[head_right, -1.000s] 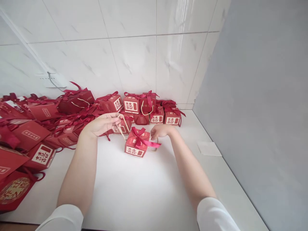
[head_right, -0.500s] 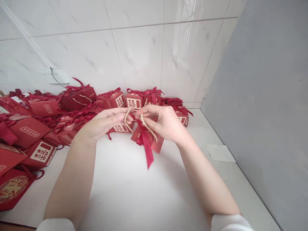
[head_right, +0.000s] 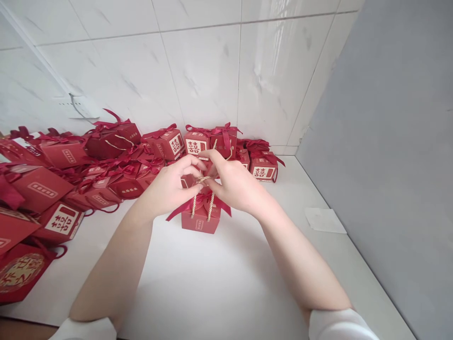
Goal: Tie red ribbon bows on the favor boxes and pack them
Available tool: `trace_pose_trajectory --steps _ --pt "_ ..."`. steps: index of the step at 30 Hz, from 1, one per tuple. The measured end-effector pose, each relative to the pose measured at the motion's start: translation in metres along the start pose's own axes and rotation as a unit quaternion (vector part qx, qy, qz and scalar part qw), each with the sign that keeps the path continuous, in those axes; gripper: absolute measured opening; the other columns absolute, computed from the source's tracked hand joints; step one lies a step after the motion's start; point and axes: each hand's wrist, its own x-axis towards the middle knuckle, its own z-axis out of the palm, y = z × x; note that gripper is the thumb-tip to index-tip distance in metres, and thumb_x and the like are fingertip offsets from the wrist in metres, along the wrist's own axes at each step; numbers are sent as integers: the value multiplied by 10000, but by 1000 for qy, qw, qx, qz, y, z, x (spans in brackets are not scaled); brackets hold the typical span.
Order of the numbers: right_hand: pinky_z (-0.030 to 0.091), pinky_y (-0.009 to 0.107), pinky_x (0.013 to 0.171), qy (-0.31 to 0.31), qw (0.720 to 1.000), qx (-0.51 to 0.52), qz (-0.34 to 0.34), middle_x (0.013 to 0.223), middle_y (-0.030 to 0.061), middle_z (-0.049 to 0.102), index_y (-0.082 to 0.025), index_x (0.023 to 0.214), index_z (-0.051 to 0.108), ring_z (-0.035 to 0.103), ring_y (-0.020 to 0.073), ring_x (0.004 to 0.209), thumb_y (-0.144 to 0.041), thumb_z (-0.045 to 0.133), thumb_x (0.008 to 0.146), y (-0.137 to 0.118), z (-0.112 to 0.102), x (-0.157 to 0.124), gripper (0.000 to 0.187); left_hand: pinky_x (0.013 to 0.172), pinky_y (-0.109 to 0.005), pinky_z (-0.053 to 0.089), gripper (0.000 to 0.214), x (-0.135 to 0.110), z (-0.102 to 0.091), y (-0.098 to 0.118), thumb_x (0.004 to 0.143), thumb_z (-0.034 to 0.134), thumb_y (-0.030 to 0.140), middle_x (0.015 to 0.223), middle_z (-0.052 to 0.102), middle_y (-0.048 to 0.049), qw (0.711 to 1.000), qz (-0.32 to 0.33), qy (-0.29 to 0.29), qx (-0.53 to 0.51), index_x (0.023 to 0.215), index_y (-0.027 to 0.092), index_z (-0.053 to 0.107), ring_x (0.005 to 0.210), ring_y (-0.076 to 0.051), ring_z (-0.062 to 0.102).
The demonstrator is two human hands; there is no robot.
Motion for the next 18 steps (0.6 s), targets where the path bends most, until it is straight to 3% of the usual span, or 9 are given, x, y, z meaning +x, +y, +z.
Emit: trace_pose_trajectory --steps 3,7,11,15,18 --pt "508 343 811 10 1000 23 -10 1009 22 695 -264 1253 487 669 225 982 -151 535 860 0 -3 0 411 780 -342 456 202 1 2 -1 829 572 176 939 707 26 996 53 42 51 1013 250 536 735 -159 615" --pt "502 357 865 -16 998 52 -24 1197 51 645 -268 1243 489 623 236 1100 -154 567 830 2 -4 1 436 1034 -435 382 207 4 6 -1 812 549 113 995 691 3 986 128 73 82 977 239 560 943 -202 645" --pt "503 332 803 -38 998 56 2 1090 31 674 -273 1228 489 655 225 997 -139 538 834 4 -2 2 419 1127 -457 294 212 5 12 1 816 529 93 952 681 7 971 166 107 133 971 236 556 928 -192 625" --pt "490 313 773 -7 999 41 1 979 9 668 -244 1119 537 648 206 910 -121 538 798 1 1 4 345 1171 -465 219 281 0 15 8 788 491 38 919 667 4 958 187 110 188 985 227 557 914 -193 605" --pt "484 300 748 21 999 41 3 954 2 672 -237 1117 543 643 193 885 -124 535 797 2 -3 4 340 1156 -445 261 315 -4 11 12 804 511 56 1032 650 -15 958 193 116 177 1067 223 553 1001 -198 594"
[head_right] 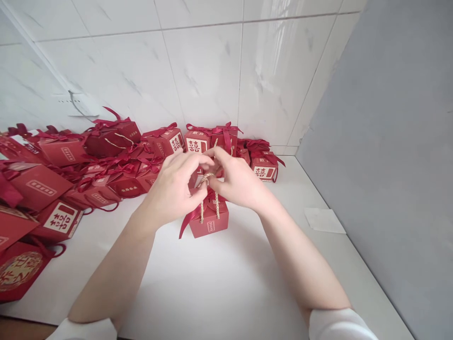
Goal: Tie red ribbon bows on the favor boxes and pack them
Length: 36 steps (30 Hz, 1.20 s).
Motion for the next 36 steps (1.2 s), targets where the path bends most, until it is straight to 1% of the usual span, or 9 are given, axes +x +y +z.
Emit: trace_pose_trajectory --steps 3,6,11,17,20,24,27,30,36 --pt "478 308 717 43 998 -38 31 912 0 686 -241 1181 541 646 191 827 -138 546 797 7 -12 -1 397 1085 -420 371 317 -1 -10 -3 828 534 104 1145 617 -43 999 -27 21 -18 1122 224 552 1105 -225 565" --pt "485 321 698 89 991 -80 57 935 21 701 -241 1179 572 657 210 840 -151 563 790 17 -27 -4 398 1037 -412 422 333 -2 -21 -10 828 530 107 1186 599 -54 997 -62 50 -18 1138 224 559 1140 -241 558" --pt "504 352 724 88 985 -127 73 972 21 725 -258 1041 660 677 230 877 -129 543 780 23 -40 -8 314 1046 -406 412 265 -4 -29 -19 838 526 116 1139 610 -46 993 -78 93 9 1075 217 586 1138 -238 556" --pt "534 350 691 75 987 -126 63 1001 4 737 -277 1004 694 683 199 767 -121 501 812 15 -40 -8 314 1096 -428 378 240 -6 -30 -19 849 534 137 1159 618 -40 994 -87 58 9 1056 227 616 1175 -247 549" --pt "547 373 756 100 988 -118 29 1054 5 733 -278 1013 701 693 225 869 -138 521 832 14 -43 -10 291 1102 -429 381 234 -6 -31 -19 862 536 155 1171 614 -41 995 -83 49 9 1063 228 630 1178 -244 555" --pt "554 361 716 124 987 -100 12 1070 9 727 -281 1015 709 687 237 914 -163 544 845 13 -45 -12 264 1086 -419 398 212 -7 -32 -21 884 536 183 1166 611 -40 996 -83 38 16 1062 226 641 1155 -238 572" --pt "542 365 736 136 984 -113 -16 1059 18 714 -282 1004 710 674 239 938 -151 513 853 11 -43 -12 281 1088 -423 392 205 -7 -33 -21 886 545 194 1167 612 -34 996 -85 30 22 1059 229 649 1129 -237 584" --pt "515 360 744 122 980 -151 -44 1023 30 701 -272 978 700 659 231 915 -132 478 851 8 -42 -11 291 1091 -428 386 203 -7 -33 -20 886 544 199 1172 614 -32 996 -87 22 21 1058 230 649 1113 -238 588" --pt "443 289 602 15 982 -189 -24 875 17 682 -229 938 653 597 165 673 -106 489 803 12 -42 -9 246 1089 -432 372 205 -7 -34 -22 884 546 214 1190 613 -33 995 -93 14 13 1063 239 644 1127 -247 574"
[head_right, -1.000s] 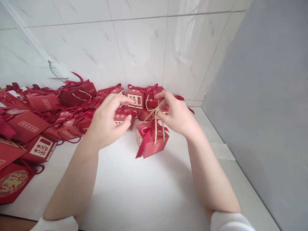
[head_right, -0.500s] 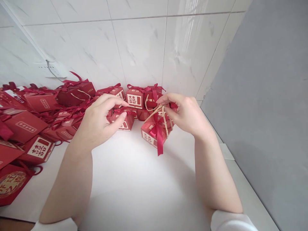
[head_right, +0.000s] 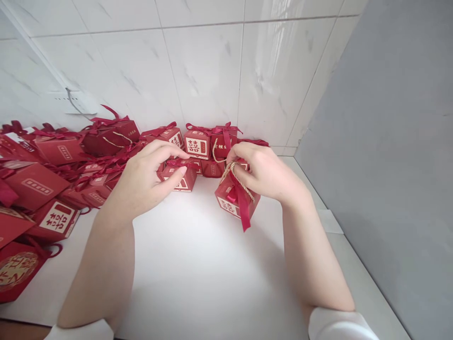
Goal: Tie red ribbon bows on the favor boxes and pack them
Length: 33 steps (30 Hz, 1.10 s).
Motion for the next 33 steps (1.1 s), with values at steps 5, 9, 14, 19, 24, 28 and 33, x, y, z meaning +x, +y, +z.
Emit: trace_pose_trajectory --steps 5,9,14,19,24,28,33 --pt "378 280 575 3 998 -57 20 849 17 683 -212 915 646 583 164 677 -105 477 823 9 24 9 221 1020 -411 399 201 0 1 -3 891 551 231 1190 615 -32 1000 -2 -11 -4 1067 234 648 1095 -246 584" --pt "349 283 541 18 995 -96 32 1013 74 675 -193 913 660 590 181 712 -107 449 845 15 39 15 237 916 -383 443 202 0 2 -4 889 557 273 1164 625 -44 1000 -6 -27 -8 1057 225 657 1034 -251 603" --pt "435 269 571 -211 976 43 36 806 4 709 -241 763 703 629 170 682 -87 523 777 8 23 5 238 854 -365 477 222 2 8 -8 909 526 309 1115 665 -55 997 -2 -73 -16 1023 208 688 984 -248 629" --pt "521 284 705 -398 899 183 21 937 -10 752 -271 947 751 700 209 880 -309 640 832 4 16 1 164 791 -361 485 296 2 16 -16 938 487 370 1059 715 -33 982 -7 -188 -15 1022 251 744 929 -248 650" --pt "455 446 1008 -206 973 39 96 1426 113 526 -236 1421 486 469 336 1327 -528 698 777 17 52 15 738 876 -361 487 338 0 14 -16 945 455 382 1142 704 -10 971 -14 -238 10 1112 261 723 1002 -233 647" --pt "359 539 1104 -267 941 -45 205 1582 192 288 -177 1578 144 272 392 1453 -497 785 677 26 75 20 1150 927 -361 482 350 0 13 -16 946 448 392 1186 696 -3 971 -17 -236 19 1143 270 710 1055 -232 638" --pt "435 491 1054 -277 948 1 154 1544 182 360 -198 1579 139 370 369 1405 -483 810 640 28 74 16 1189 948 -382 482 393 1 14 -19 939 453 471 1229 681 -19 966 -45 -253 8 1207 284 673 1094 -260 637"
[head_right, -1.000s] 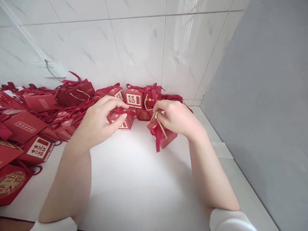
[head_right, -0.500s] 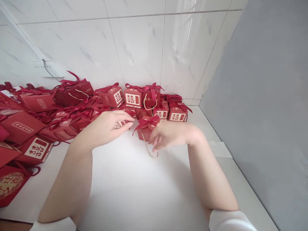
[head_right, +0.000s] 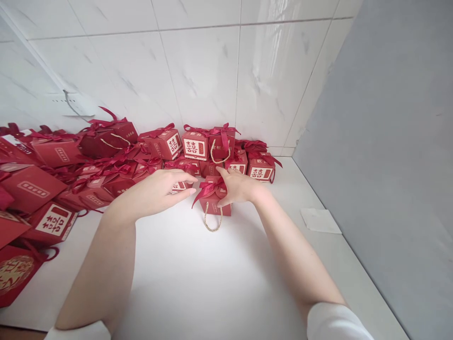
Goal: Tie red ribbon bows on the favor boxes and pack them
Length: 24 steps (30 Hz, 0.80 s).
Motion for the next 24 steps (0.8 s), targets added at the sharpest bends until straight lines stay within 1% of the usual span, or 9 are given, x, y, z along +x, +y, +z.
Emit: trace_pose_trajectory --steps 6,8,11,12,14,17,19,21,24 --pt "452 461 1060 -4 985 141 -97 1546 84 391 -330 1567 163 464 329 1347 -566 793 674 -2 -21 -20 1118 988 -423 471 710 1 -1 -2 816 582 648 1480 487 -50 996 -56 17 -70 1436 329 451 1273 -325 531" --pt "448 466 1070 -22 974 199 -102 1553 63 385 -352 1561 173 436 328 1373 -564 773 713 -2 -29 -26 1060 1005 -426 462 815 1 -3 -5 774 645 632 1524 437 -41 991 -72 0 -114 1489 369 357 1320 -340 492" --pt "427 467 1097 -33 955 283 -83 1579 36 349 -359 1540 247 325 326 1446 -559 727 776 0 -34 -26 924 1017 -416 457 863 3 -6 -8 761 680 598 1522 446 -14 975 -105 -25 -193 1511 426 291 1345 -336 476" --pt "434 463 1094 -42 944 318 -74 1568 33 371 -356 1525 286 337 321 1442 -564 699 801 0 -33 -24 858 996 -407 473 846 4 -6 -8 762 676 602 1506 470 -4 966 -120 -28 -227 1503 441 301 1321 -331 504" --pt "484 455 1046 -78 913 396 -57 1497 43 480 -338 1472 394 467 313 1356 -596 616 849 1 -29 -18 710 926 -390 510 751 8 -3 -9 768 642 642 1426 560 8 940 -154 -32 -302 1450 453 392 1227 -315 586" --pt "556 462 933 -133 872 472 -17 1306 78 649 -287 1334 564 645 319 1125 -693 494 865 3 -20 -8 624 863 -379 525 604 20 11 -14 770 548 740 1215 705 -14 887 -204 -55 -410 1247 377 620 1107 -305 653" --pt "530 497 957 -139 872 469 13 1255 80 681 -289 1280 611 667 327 1069 -771 415 852 6 -16 -3 674 852 -372 522 612 30 23 -21 748 526 778 1122 741 -44 851 -228 -76 -468 1099 308 699 1085 -310 657" --pt "441 556 1044 -125 882 453 29 1301 59 660 -330 1295 600 652 334 1107 -826 325 840 10 -14 0 727 815 -359 527 627 38 33 -30 712 554 788 1068 754 -65 820 -248 -81 -510 1015 264 720 1058 -312 659" --pt "316 623 1109 -53 890 449 54 1373 47 612 -376 1366 535 618 349 1175 -864 263 818 16 -16 2 783 737 -335 534 619 47 41 -44 679 613 768 1018 754 -69 789 -251 -41 -559 1000 247 706 996 -295 665"
